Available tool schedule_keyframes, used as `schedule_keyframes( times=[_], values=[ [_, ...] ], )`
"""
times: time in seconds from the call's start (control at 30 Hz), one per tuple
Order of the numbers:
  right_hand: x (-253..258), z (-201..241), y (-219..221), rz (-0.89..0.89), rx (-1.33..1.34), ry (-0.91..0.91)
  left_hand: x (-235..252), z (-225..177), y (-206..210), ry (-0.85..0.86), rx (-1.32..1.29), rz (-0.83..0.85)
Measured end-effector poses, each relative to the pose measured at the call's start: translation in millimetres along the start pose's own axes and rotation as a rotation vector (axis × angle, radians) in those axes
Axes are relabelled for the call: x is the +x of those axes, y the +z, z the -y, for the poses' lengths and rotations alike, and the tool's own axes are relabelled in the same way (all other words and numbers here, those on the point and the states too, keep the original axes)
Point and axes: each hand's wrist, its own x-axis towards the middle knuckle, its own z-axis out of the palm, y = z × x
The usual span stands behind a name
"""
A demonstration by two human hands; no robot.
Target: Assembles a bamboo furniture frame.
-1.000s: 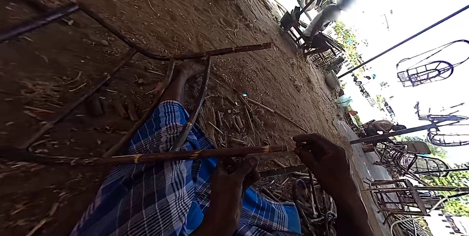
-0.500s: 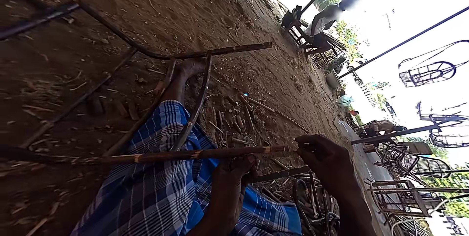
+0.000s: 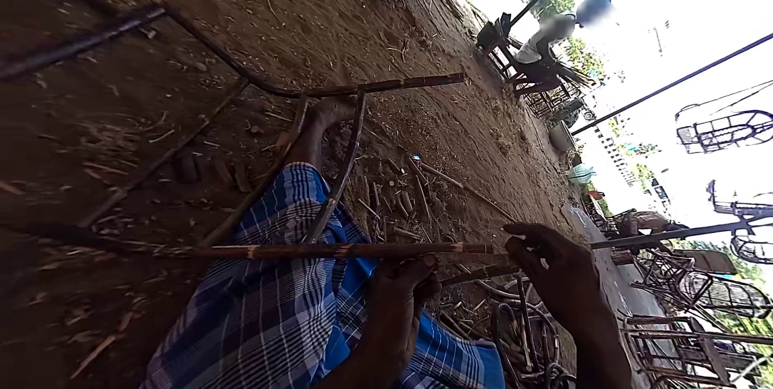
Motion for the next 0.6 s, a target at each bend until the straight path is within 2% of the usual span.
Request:
schedule_keyframes(
  times=[0.07,0.1,0.2,0.27,0.33,0.4,0.6],
  values=[
    [10.4,13.9,4.0,-0.052,0.006,-0.135,2.1,-2.1,-2.1,0.005,-0.010,0.015],
    [17.8,22.1,6.9,-0.014,0.063,-0.210,2.9,-2.8,-2.8,0.010,-0.014,0.022],
    [47.6,50.7,22.8,0.360,0.246,-0.319,2.3,-1.8,-2.0,0.005,-0.017,0.026],
    [69.0,63.9,39.1,0.588,0.219,-0.334,1.1,-2.5,-0.4,-0.009,-0.023,0.016],
    [82.2,68.1,52.0,0.733,0.153,-0.309,1.0,-4.5,1.1,-0.028,-0.041,0.008],
    [87.6,66.1,61.9,0.781,0.091,-0.305,1.8,-7.0,1.8,-0.052,-0.064,0.012],
    [80.7,64.9,70.1,0.745,0.020,-0.303,2.6,-10.5,0.7,-0.093,-0.075,0.002]
  ],
)
